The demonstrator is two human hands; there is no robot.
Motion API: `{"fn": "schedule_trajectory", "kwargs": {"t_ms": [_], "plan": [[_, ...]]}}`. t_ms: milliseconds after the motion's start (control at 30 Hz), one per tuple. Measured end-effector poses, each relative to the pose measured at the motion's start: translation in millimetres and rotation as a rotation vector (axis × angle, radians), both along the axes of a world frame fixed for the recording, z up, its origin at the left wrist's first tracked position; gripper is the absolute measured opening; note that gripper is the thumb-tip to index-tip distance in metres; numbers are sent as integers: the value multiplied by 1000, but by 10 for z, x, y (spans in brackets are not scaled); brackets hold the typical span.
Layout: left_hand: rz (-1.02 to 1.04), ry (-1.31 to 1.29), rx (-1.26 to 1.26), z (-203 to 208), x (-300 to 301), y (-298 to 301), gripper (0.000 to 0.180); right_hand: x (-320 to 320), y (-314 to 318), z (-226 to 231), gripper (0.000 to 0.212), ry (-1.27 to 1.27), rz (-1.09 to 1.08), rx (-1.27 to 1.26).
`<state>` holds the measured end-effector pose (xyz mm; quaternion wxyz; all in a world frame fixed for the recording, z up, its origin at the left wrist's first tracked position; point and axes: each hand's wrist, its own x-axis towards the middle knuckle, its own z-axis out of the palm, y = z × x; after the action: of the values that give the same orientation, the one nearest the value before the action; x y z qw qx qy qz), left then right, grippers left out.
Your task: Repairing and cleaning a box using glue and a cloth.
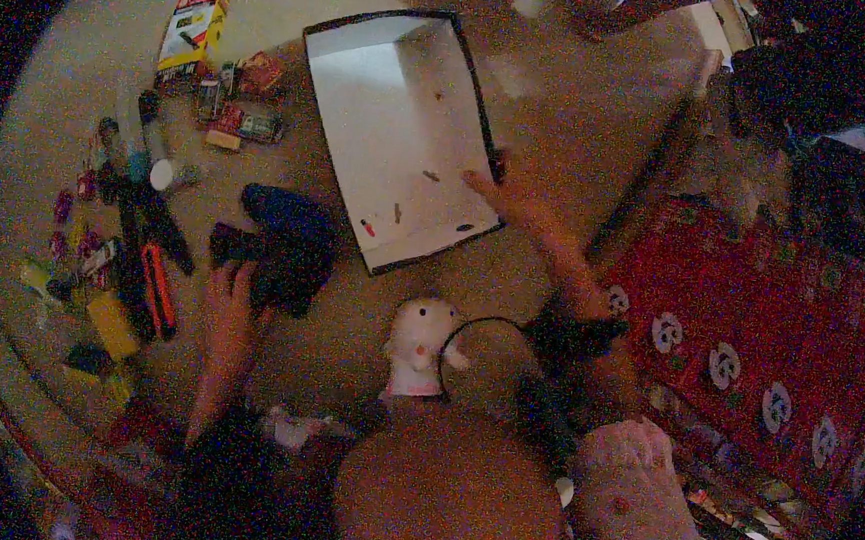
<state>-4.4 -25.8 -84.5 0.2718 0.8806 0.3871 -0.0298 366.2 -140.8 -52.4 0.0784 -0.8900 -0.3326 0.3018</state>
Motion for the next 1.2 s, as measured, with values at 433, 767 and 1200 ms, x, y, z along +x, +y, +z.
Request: {"fn": "schedule_trajectory", "kwargs": {"t_ms": [433, 767, 1200], "plan": [[12, 3, -11, 75, -8, -22, 56, 910, -124, 127, 32, -743, 68, 294], [-70, 20, 67, 104, -15, 28, 56, 1354, 100, 724, 30, -1344, 170, 409], [-55, -38, 71, 93, -28, 9, 56, 1434, -61, 862, 46, -1168, 380, 268]]}}
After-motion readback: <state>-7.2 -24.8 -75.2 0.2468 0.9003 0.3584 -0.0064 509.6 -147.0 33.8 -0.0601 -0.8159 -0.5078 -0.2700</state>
